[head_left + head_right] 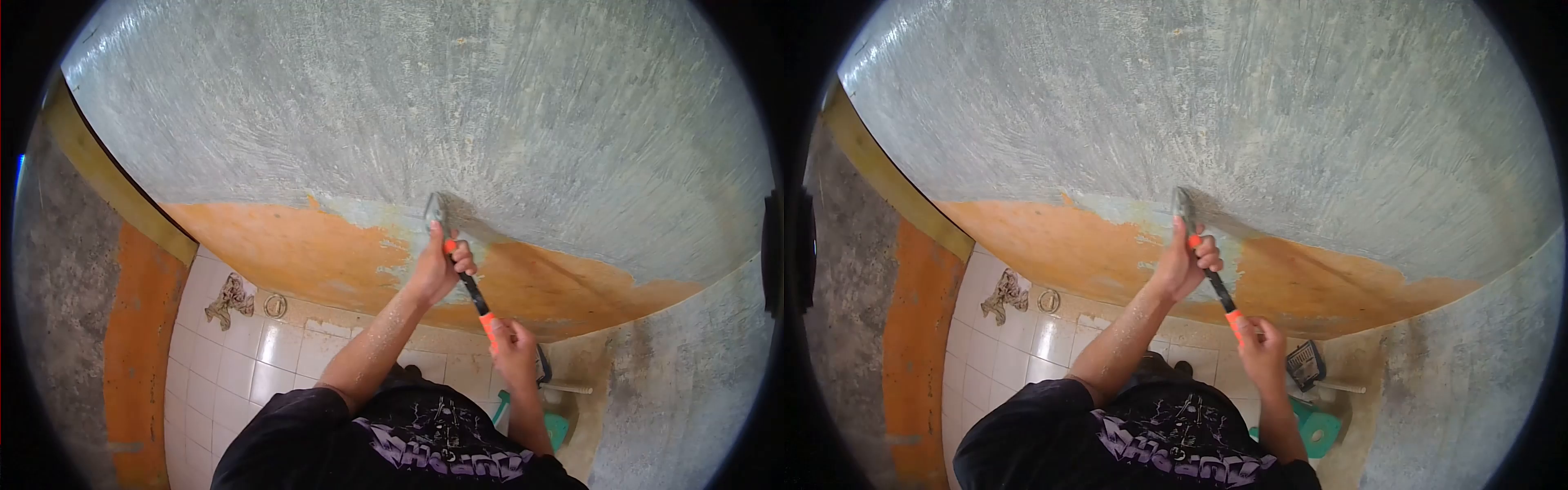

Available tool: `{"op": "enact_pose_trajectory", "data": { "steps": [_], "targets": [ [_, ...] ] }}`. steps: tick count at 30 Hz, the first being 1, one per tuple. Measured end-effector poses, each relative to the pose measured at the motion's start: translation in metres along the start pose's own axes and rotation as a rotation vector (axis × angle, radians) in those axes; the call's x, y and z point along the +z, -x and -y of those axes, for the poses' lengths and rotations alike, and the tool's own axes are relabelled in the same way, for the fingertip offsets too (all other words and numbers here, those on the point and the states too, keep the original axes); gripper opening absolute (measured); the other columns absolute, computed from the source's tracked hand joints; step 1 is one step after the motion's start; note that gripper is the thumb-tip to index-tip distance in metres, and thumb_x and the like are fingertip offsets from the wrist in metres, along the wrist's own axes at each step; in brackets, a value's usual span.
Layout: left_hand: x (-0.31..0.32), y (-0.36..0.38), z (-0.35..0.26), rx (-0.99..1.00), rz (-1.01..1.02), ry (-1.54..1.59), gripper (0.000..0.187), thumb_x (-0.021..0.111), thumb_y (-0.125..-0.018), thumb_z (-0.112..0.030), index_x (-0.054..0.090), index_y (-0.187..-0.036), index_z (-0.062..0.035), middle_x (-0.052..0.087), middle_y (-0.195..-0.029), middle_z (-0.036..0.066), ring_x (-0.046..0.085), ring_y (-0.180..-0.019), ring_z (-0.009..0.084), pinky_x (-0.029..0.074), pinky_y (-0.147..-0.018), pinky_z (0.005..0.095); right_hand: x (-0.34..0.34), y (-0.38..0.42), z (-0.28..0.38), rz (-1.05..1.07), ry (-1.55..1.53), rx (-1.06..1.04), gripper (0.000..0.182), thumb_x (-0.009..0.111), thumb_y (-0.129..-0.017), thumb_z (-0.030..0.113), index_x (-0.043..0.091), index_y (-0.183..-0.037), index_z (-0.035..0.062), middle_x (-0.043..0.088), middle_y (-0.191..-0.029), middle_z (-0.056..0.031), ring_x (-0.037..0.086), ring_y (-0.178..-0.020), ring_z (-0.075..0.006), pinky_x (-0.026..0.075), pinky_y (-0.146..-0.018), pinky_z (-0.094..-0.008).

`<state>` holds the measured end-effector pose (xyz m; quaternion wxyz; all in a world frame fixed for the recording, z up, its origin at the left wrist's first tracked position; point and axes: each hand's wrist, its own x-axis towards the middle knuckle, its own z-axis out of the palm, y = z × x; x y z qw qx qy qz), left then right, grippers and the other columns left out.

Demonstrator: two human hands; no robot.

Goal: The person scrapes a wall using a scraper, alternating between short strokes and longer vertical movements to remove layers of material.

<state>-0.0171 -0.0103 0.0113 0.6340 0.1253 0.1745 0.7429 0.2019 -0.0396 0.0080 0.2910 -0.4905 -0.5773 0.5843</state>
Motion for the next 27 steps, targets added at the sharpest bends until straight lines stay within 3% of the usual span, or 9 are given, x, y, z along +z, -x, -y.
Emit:
{"op": "enact_pose_trajectory", "data": {
  "steps": [2,5,12,15,19,23,27],
  "targets": [
    [-0.006,-0.002,-0.001,-0.005,0.000,0.020,0.050,0.027,-0.098,-0.065,0.041,-0.101,-0.0177,0.029,-0.066,-0.004,0.030,-0.057,0.0106,0.033,-0.064,0.0298,-0.004,0.001,0.006,0.015,-0.019,0.063,0.031,0.066,-0.094,0.029,0.065,-0.094,-0.0013,0.054,-0.058,0.0013,0.048,-0.048,-0.0049,0.034,-0.044,-0.0233],
    [-0.011,0.001,-0.012,0.008,0.030,0.008,0.050,0.028,-0.098,-0.065,0.041,-0.100,-0.0177,0.029,-0.067,-0.004,0.029,-0.057,0.0109,0.033,-0.063,0.0296,0.018,-0.006,-0.005,-0.007,0.184,-0.113,0.030,0.065,-0.095,0.029,0.066,-0.093,-0.0014,0.054,-0.059,0.0012,0.049,-0.049,-0.0048,0.035,-0.044,-0.0232],
    [0.002,0.002,-0.010,-0.087,0.028,-0.012,0.050,0.030,-0.098,-0.065,0.041,-0.102,-0.0169,0.033,-0.069,-0.002,0.035,-0.061,0.0130,0.037,-0.068,0.0327,0.006,0.007,0.015,-0.056,0.024,0.041,0.030,0.066,-0.094,0.030,0.067,-0.094,-0.0004,0.055,-0.059,0.0011,0.048,-0.048,-0.0050,0.035,-0.045,-0.0230],
    [-0.013,0.005,-0.026,-0.035,0.058,-0.014,0.050,0.029,-0.098,-0.066,0.040,-0.102,-0.0169,0.032,-0.069,-0.003,0.034,-0.061,0.0129,0.037,-0.068,0.0328,0.029,0.003,0.021,-0.046,0.237,-0.051,0.029,0.066,-0.094,0.029,0.067,-0.094,-0.0002,0.055,-0.059,0.0012,0.050,-0.048,-0.0054,0.036,-0.045,-0.0233],
    [-0.020,0.004,-0.025,-0.075,0.065,-0.004,0.051,0.029,-0.097,-0.067,0.041,-0.101,-0.0173,0.033,-0.069,-0.003,0.034,-0.061,0.0128,0.036,-0.068,0.0326,0.037,0.007,-0.004,-0.114,0.044,0.014,0.029,0.067,-0.093,0.029,0.067,-0.091,-0.0005,0.054,-0.057,0.0013,0.050,-0.049,-0.0057,0.037,-0.045,-0.0234],
    [-0.001,0.002,-0.014,-0.091,0.043,-0.001,0.051,0.028,-0.097,-0.067,0.041,-0.100,-0.0183,0.031,-0.069,-0.003,0.034,-0.062,0.0123,0.036,-0.068,0.0323,0.011,0.012,0.025,-0.083,-0.008,0.110,0.030,0.066,-0.094,0.029,0.067,-0.092,-0.0009,0.055,-0.058,0.0007,0.050,-0.049,-0.0049,0.036,-0.045,-0.0227],
    [-0.019,0.003,-0.028,-0.058,0.114,0.016,0.049,0.029,-0.097,-0.066,0.041,-0.100,-0.0189,0.029,-0.069,-0.004,0.033,-0.062,0.0122,0.036,-0.068,0.0325,0.038,0.005,0.009,-0.117,0.191,-0.068,0.030,0.066,-0.094,0.029,0.068,-0.092,-0.0012,0.053,-0.058,0.0014,0.046,-0.049,-0.0038,0.033,-0.043,-0.0229]
  ]
}}
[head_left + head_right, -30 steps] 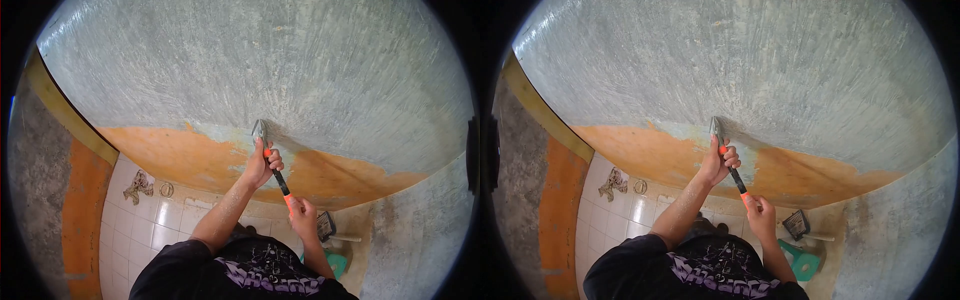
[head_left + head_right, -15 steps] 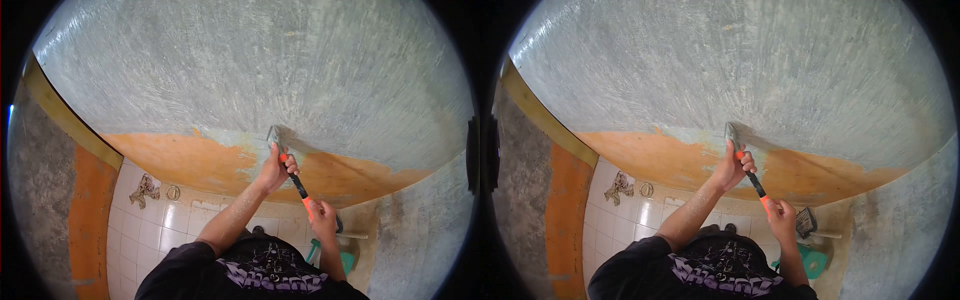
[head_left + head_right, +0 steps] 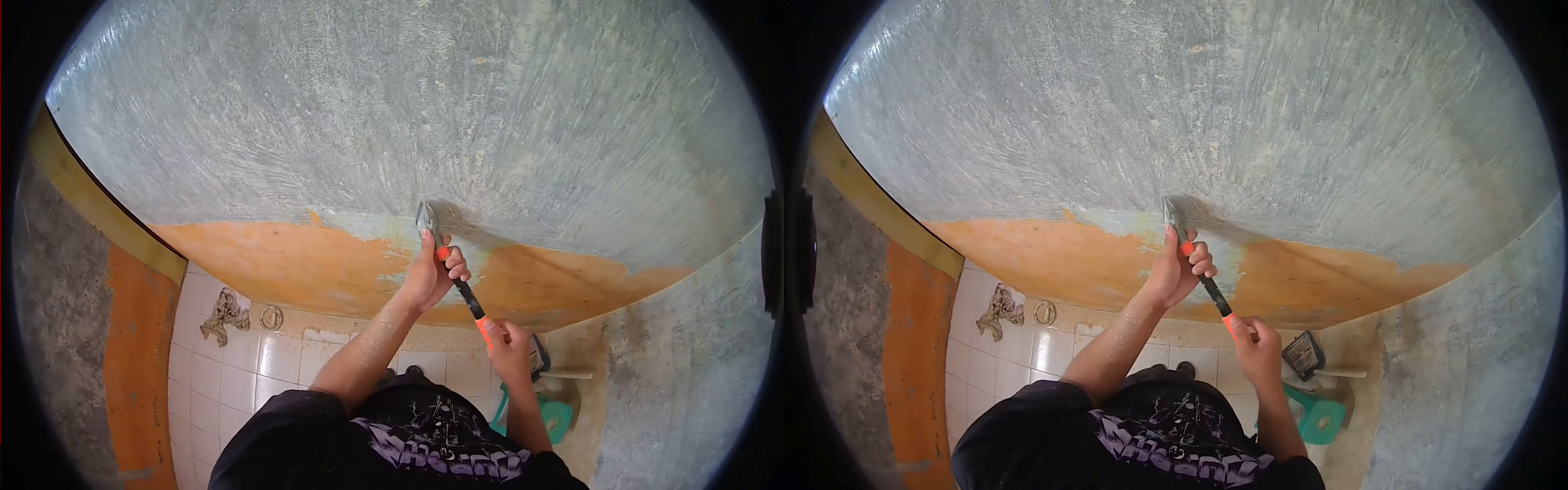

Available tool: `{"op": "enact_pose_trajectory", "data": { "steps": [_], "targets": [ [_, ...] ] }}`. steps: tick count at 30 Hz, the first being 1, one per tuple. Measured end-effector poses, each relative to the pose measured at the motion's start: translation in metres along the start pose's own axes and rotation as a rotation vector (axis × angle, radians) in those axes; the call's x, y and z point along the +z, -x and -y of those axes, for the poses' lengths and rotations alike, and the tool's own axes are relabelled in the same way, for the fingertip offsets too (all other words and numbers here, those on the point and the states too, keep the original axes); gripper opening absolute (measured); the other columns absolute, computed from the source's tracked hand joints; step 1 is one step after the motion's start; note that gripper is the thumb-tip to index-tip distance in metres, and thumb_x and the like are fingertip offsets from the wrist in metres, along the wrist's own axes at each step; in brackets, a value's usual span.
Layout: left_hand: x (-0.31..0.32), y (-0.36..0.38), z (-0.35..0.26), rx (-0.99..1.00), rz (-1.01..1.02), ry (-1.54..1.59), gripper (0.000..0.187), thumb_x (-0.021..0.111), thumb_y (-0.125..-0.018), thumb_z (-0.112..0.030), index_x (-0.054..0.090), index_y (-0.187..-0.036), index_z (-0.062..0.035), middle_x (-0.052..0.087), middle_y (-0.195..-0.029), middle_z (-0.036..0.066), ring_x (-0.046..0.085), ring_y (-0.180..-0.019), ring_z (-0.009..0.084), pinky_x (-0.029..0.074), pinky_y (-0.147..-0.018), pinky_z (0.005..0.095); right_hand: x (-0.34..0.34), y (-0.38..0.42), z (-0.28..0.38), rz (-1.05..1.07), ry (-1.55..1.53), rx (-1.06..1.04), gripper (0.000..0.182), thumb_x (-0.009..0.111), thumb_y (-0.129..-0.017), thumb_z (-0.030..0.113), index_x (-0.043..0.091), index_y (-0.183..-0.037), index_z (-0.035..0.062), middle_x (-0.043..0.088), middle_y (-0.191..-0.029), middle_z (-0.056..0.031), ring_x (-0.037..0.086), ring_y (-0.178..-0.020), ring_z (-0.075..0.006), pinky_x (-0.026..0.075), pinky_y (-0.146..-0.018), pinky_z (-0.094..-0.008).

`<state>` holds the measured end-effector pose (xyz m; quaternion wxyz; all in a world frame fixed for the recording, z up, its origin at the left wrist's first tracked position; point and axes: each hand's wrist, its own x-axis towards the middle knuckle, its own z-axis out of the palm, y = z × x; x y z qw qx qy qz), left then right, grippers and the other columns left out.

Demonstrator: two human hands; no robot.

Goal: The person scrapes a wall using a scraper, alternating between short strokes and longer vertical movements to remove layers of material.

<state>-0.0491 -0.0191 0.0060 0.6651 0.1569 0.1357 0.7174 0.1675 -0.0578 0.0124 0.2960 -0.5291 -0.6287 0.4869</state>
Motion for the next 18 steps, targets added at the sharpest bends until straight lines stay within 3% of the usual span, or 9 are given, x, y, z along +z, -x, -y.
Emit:
{"op": "enact_pose_trajectory", "data": {
  "steps": [3,7,10,13,18],
  "targets": [
    [-0.004,0.002,0.000,-0.018,0.045,-0.008,0.048,0.029,-0.099,-0.065,0.040,-0.101,-0.0180,0.030,-0.070,-0.003,0.033,-0.063,0.0128,0.037,-0.069,0.0333,0.001,0.008,-0.006,-0.017,-0.113,0.054,0.031,0.066,-0.094,0.029,0.068,-0.092,-0.0010,0.053,-0.058,0.0015,0.046,-0.049,-0.0044,0.032,-0.044,-0.0228],
    [0.014,0.001,0.010,-0.117,-0.039,-0.034,0.050,0.027,-0.099,-0.064,0.039,-0.102,-0.0157,0.033,-0.073,-0.002,0.036,-0.066,0.0145,0.040,-0.075,0.0363,-0.015,0.008,-0.002,-0.021,-0.219,0.169,0.030,0.067,-0.094,0.029,0.067,-0.092,-0.0007,0.052,-0.057,0.0014,0.045,-0.047,-0.0055,0.032,-0.043,-0.0237],
    [-0.001,0.008,-0.012,-0.066,-0.022,-0.018,0.049,0.027,-0.099,-0.064,0.040,-0.101,-0.0165,0.033,-0.073,-0.002,0.036,-0.066,0.0144,0.039,-0.075,0.0360,0.005,0.004,0.009,0.038,-0.078,0.100,0.028,0.067,-0.094,0.028,0.065,-0.093,-0.0001,0.052,-0.056,0.0014,0.045,-0.044,-0.0057,0.032,-0.040,-0.0237],
    [-0.005,0.006,-0.010,-0.058,0.010,-0.034,0.048,0.026,-0.099,-0.064,0.041,-0.101,-0.0177,0.033,-0.072,-0.002,0.037,-0.066,0.0144,0.039,-0.074,0.0354,0.011,0.008,-0.008,0.013,-0.219,0.150,0.026,0.067,-0.094,0.027,0.065,-0.094,0.0002,0.052,-0.056,0.0012,0.045,-0.043,-0.0053,0.032,-0.039,-0.0241],
    [0.005,0.002,0.007,-0.147,-0.002,-0.008,0.049,0.027,-0.099,-0.064,0.041,-0.100,-0.0166,0.035,-0.073,-0.001,0.039,-0.067,0.0150,0.040,-0.077,0.0370,-0.007,0.010,-0.006,-0.047,-0.192,0.137,0.028,0.068,-0.093,0.028,0.065,-0.093,-0.0002,0.052,-0.056,0.0016,0.045,-0.043,-0.0055,0.032,-0.040,-0.0231]
  ]
}}
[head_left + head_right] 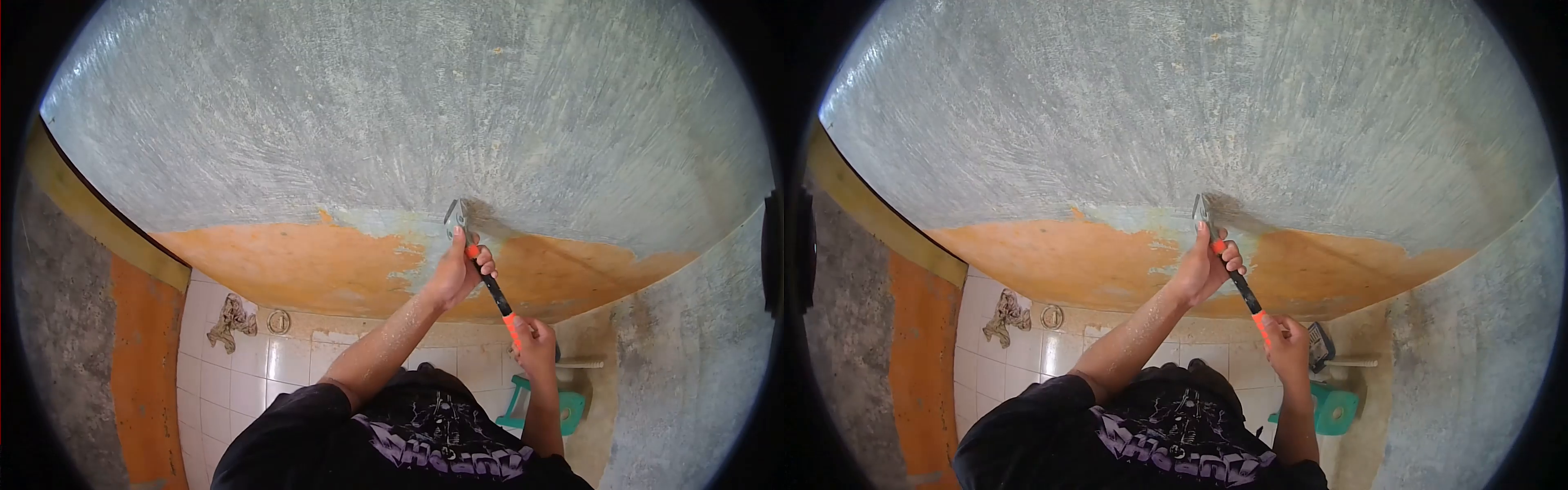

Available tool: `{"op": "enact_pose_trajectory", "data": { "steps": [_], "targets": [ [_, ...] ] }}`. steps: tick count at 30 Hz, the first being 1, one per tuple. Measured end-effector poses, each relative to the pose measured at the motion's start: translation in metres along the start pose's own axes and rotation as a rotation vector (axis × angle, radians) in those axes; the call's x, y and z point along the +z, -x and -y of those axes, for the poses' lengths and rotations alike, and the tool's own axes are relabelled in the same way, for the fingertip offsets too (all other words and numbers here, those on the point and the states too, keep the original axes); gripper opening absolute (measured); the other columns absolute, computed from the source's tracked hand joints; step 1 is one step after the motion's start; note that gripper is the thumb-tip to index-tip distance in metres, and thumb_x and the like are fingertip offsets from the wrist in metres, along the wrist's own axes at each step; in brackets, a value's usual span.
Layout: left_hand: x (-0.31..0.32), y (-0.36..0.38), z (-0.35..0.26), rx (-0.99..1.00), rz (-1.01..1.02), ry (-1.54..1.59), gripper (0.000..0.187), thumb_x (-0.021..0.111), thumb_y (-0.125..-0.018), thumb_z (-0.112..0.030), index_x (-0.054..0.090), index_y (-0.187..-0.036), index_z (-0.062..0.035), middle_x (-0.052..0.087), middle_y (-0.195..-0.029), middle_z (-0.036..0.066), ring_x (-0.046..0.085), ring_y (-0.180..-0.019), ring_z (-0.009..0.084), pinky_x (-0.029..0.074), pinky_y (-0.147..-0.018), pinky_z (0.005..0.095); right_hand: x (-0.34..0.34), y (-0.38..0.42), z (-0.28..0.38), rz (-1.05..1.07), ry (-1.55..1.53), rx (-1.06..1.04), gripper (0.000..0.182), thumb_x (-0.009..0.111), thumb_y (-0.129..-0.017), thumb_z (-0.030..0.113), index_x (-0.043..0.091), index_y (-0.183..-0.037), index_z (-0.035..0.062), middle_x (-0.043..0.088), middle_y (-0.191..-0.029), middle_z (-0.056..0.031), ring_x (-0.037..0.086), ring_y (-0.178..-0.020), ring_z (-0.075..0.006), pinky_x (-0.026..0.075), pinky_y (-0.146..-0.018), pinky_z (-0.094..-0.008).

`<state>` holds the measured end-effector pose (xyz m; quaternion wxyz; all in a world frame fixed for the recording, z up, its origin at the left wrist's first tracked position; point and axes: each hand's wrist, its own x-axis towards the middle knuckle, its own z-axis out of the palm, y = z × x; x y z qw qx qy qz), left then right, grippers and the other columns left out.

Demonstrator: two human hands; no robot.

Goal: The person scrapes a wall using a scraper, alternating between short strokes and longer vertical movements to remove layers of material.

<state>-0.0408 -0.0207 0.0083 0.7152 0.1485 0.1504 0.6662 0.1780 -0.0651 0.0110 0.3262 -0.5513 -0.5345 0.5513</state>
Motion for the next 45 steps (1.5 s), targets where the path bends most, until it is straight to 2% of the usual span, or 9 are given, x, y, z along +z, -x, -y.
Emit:
{"op": "enact_pose_trajectory", "data": {
  "steps": [8,14,17,20,24,30,38,41,45],
  "targets": [
    [-0.009,0.004,-0.008,0.028,0.019,-0.057,0.048,0.027,-0.100,-0.062,0.040,-0.101,-0.0158,0.037,-0.073,0.000,0.040,-0.067,0.0159,0.041,-0.077,0.0374,0.006,0.003,-0.010,0.044,-0.071,0.057,0.031,0.067,-0.094,0.029,0.064,-0.100,-0.0013,0.051,-0.055,0.0011,0.044,-0.043,-0.0047,0.032,-0.040,-0.0219],
    [-0.001,0.003,-0.008,0.045,-0.019,-0.050,0.046,0.027,-0.101,-0.061,0.040,-0.100,-0.0159,0.037,-0.073,0.000,0.040,-0.068,0.0157,0.041,-0.076,0.0380,-0.015,-0.006,-0.004,0.198,0.009,-0.060,0.035,0.063,-0.096,0.026,0.056,-0.117,-0.0010,0.051,-0.057,0.0013,0.042,-0.043,-0.0052,0.033,-0.040,-0.0220],
    [-0.005,0.001,-0.007,0.038,-0.055,-0.038,0.046,0.027,-0.101,-0.061,0.039,-0.099,-0.0168,0.036,-0.071,-0.001,0.038,-0.065,0.0148,0.040,-0.073,0.0366,-0.006,-0.008,-0.017,0.243,-0.054,-0.053,0.035,0.060,-0.098,0.023,0.051,-0.124,0.0004,0.051,-0.059,-0.0003,0.042,-0.044,-0.0055,0.033,-0.041,-0.0224],
    [-0.015,-0.001,-0.003,0.042,-0.009,-0.036,0.045,0.027,-0.101,-0.061,0.038,-0.097,-0.0175,0.034,-0.069,-0.002,0.035,-0.062,0.0137,0.037,-0.068,0.0346,-0.005,-0.012,-0.029,0.422,-0.174,0.031,0.037,0.056,-0.100,0.023,0.045,-0.129,0.0022,0.054,-0.064,-0.0059,0.045,-0.043,-0.0097,0.036,-0.041,-0.0250],
    [-0.002,-0.008,0.011,0.010,-0.046,-0.054,0.046,0.027,-0.101,-0.061,0.037,-0.094,-0.0176,0.031,-0.067,-0.002,0.032,-0.060,0.0130,0.035,-0.065,0.0330,-0.021,-0.017,-0.038,0.485,-0.337,0.193,0.032,0.050,-0.103,0.026,0.048,-0.126,0.0041,0.051,-0.061,-0.0040,0.041,-0.042,-0.0077,0.033,-0.040,-0.0233],
    [0.002,-0.016,0.019,0.040,-0.057,-0.037,0.046,0.027,-0.101,-0.062,0.036,-0.094,-0.0176,0.031,-0.068,-0.002,0.032,-0.060,0.0123,0.035,-0.065,0.0328,-0.030,-0.032,-0.042,0.464,-0.131,0.055,0.034,0.051,-0.102,0.029,0.049,-0.125,0.0042,0.047,-0.057,-0.0019,0.041,-0.041,-0.0074,0.034,-0.040,-0.0232],
    [0.019,-0.022,0.027,0.090,-0.067,-0.079,0.048,0.025,-0.101,-0.063,0.037,-0.098,-0.0168,0.032,-0.068,-0.002,0.031,-0.059,0.0117,0.035,-0.065,0.0325,-0.040,-0.036,-0.028,0.460,-0.074,-0.043,0.035,0.052,-0.102,0.027,0.050,-0.126,0.0020,0.047,-0.058,0.0012,0.041,-0.044,-0.0055,0.034,-0.041,-0.0225],
    [0.012,-0.019,0.014,0.207,-0.053,-0.094,0.048,0.027,-0.100,-0.063,0.037,-0.100,-0.0161,0.031,-0.068,-0.002,0.031,-0.060,0.0124,0.035,-0.065,0.0326,-0.034,-0.042,-0.021,0.460,-0.067,-0.059,0.035,0.053,-0.102,0.026,0.050,-0.126,0.0007,0.046,-0.058,0.0022,0.041,-0.046,-0.0047,0.034,-0.043,-0.0216],
    [0.014,-0.020,0.016,0.154,-0.066,-0.045,0.050,0.027,-0.099,-0.065,0.037,-0.100,-0.0160,0.030,-0.069,-0.002,0.032,-0.061,0.0130,0.036,-0.067,0.0337,-0.043,-0.046,-0.020,0.427,-0.049,-0.085,0.039,0.055,-0.101,0.026,0.049,-0.128,-0.0007,0.046,-0.060,0.0034,0.041,-0.049,-0.0036,0.032,-0.045,-0.0211]
  ]
}}
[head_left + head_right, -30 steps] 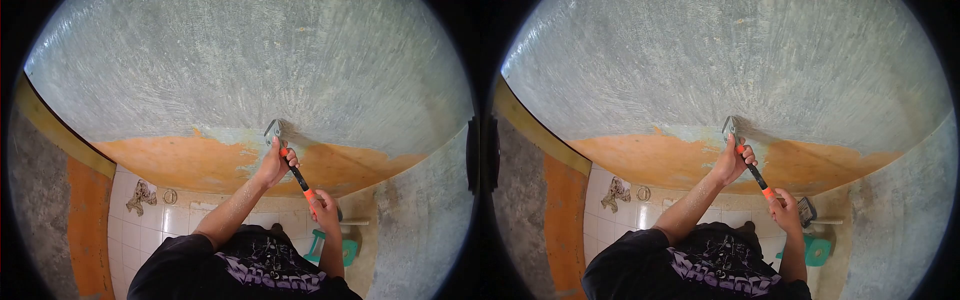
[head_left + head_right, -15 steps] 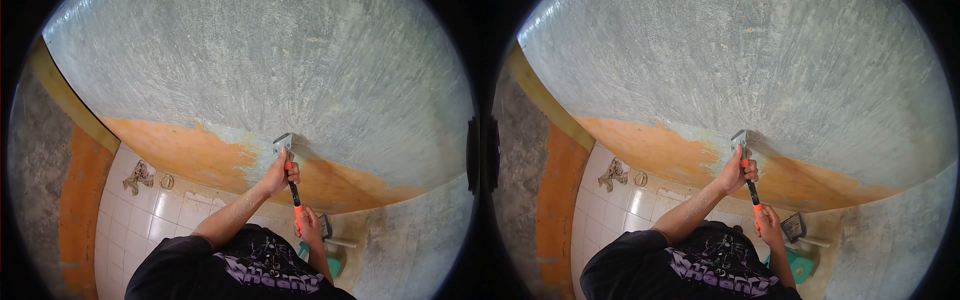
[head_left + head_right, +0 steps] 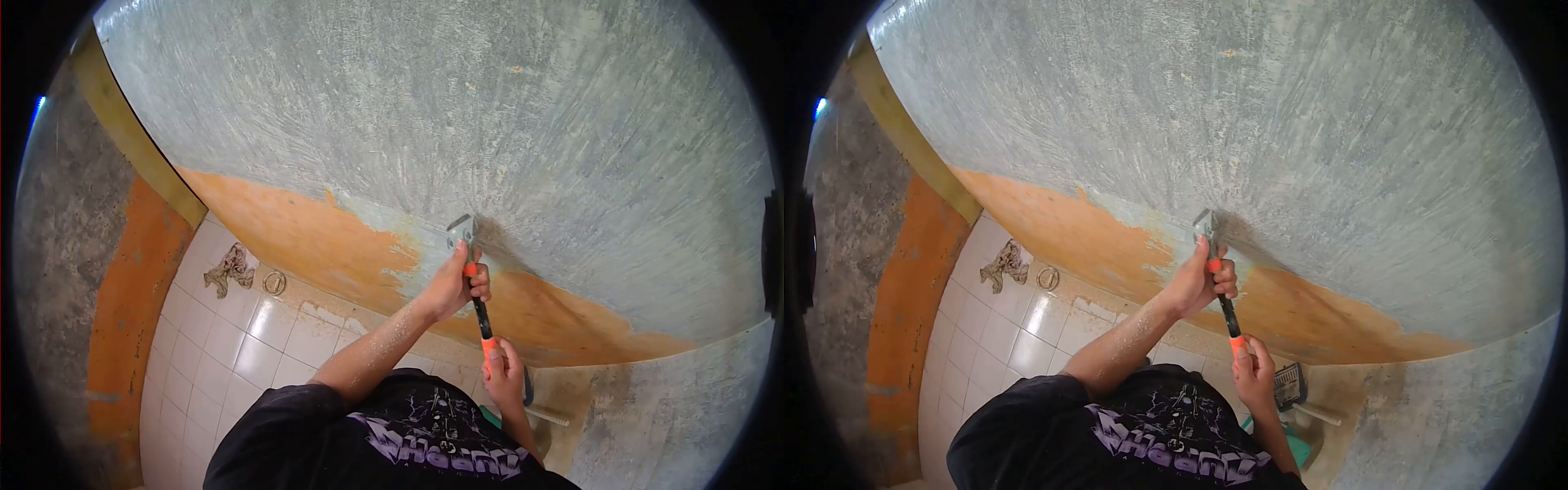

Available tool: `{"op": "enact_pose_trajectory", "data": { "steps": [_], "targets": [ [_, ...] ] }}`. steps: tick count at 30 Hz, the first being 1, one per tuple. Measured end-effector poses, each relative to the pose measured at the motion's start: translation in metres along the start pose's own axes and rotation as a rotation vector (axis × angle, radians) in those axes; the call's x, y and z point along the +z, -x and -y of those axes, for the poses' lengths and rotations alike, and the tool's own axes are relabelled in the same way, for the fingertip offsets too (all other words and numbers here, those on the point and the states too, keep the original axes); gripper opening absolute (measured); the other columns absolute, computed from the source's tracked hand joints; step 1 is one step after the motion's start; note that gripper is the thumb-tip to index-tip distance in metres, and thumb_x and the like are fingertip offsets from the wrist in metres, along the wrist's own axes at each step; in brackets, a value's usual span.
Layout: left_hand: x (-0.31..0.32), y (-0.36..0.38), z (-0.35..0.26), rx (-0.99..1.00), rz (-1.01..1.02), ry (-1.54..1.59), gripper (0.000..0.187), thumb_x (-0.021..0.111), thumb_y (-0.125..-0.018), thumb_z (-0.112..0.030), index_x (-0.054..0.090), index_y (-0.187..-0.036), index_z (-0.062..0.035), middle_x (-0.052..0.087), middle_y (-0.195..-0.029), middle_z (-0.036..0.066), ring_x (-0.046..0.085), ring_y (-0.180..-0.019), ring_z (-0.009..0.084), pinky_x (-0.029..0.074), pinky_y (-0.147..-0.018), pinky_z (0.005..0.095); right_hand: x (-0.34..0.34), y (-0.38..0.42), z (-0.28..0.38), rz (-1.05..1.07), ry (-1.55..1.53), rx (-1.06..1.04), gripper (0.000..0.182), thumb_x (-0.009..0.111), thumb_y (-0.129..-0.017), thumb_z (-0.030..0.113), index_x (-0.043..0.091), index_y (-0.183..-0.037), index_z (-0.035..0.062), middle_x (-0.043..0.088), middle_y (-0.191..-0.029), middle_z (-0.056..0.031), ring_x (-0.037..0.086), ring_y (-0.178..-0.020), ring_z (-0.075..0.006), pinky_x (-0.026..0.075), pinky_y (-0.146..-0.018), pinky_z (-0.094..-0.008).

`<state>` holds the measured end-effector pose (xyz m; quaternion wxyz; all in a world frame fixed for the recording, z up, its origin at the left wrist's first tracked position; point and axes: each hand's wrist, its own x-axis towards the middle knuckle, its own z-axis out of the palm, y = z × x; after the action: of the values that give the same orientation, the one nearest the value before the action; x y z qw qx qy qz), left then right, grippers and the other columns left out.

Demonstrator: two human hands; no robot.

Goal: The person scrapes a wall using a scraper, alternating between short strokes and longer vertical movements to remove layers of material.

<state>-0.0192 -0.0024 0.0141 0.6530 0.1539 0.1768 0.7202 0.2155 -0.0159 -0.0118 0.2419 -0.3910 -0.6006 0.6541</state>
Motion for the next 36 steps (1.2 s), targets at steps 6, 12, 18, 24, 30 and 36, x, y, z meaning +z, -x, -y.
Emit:
{"op": "enact_pose_trajectory", "data": {
  "steps": [6,12,18,24,30,36],
  "targets": [
    [-0.008,0.000,0.001,0.046,0.063,-0.022,0.050,0.028,-0.098,-0.066,0.038,-0.100,-0.0166,0.031,-0.070,-0.001,0.034,-0.062,0.0136,0.038,-0.071,0.0354,0.000,-0.004,0.003,-0.026,0.072,-0.018,0.034,0.056,-0.100,0.023,0.052,-0.125,-0.0012,0.047,-0.061,0.0041,0.041,-0.050,-0.0031,0.032,-0.046,-0.0211],
    [0.001,-0.002,0.009,-0.018,0.001,0.015,0.052,0.025,-0.098,-0.067,0.038,-0.099,-0.0171,0.032,-0.069,-0.002,0.033,-0.061,0.0138,0.037,-0.070,0.0352,-0.004,0.000,-0.001,-0.073,0.106,-0.040,0.032,0.056,-0.100,0.023,0.055,-0.123,-0.0002,0.048,-0.062,0.0046,0.043,-0.052,-0.0026,0.032,-0.047,-0.0213],
    [-0.016,0.003,-0.009,0.021,0.025,0.008,0.052,0.024,-0.098,-0.067,0.038,-0.100,-0.0165,0.034,-0.070,0.000,0.036,-0.063,0.0150,0.038,-0.071,0.0367,0.013,-0.004,0.009,-0.032,0.128,-0.051,0.030,0.055,-0.100,0.020,0.056,-0.122,-0.0005,0.046,-0.063,0.0057,0.040,-0.054,-0.0021,0.029,-0.048,-0.0215],
    [-0.023,0.003,-0.005,0.036,0.000,0.006,0.054,0.025,-0.096,-0.070,0.038,-0.100,-0.0172,0.034,-0.070,-0.001,0.037,-0.063,0.0138,0.038,-0.070,0.0355,0.012,-0.003,0.000,-0.045,0.157,-0.034,0.030,0.056,-0.100,0.020,0.057,-0.121,-0.0012,0.045,-0.063,0.0061,0.039,-0.054,-0.0019,0.029,-0.049,-0.0212],
    [-0.017,0.007,-0.004,-0.015,0.035,-0.028,0.053,0.025,-0.096,-0.069,0.037,-0.099,-0.0178,0.034,-0.069,-0.001,0.037,-0.063,0.0136,0.038,-0.071,0.0359,0.023,0.004,-0.003,-0.114,0.195,-0.082,0.030,0.057,-0.100,0.023,0.059,-0.120,-0.0009,0.046,-0.063,0.0056,0.040,-0.054,-0.0020,0.030,-0.049,-0.0216],
    [-0.030,0.013,-0.024,0.028,0.048,-0.031,0.054,0.022,-0.097,-0.069,0.036,-0.098,-0.0173,0.033,-0.068,-0.002,0.036,-0.062,0.0143,0.038,-0.071,0.0364,0.041,-0.004,0.003,-0.074,0.239,-0.085,0.032,0.056,-0.100,0.022,0.058,-0.120,-0.0024,0.048,-0.062,0.0051,0.041,-0.054,-0.0019,0.029,-0.048,-0.0218]
  ]
}}
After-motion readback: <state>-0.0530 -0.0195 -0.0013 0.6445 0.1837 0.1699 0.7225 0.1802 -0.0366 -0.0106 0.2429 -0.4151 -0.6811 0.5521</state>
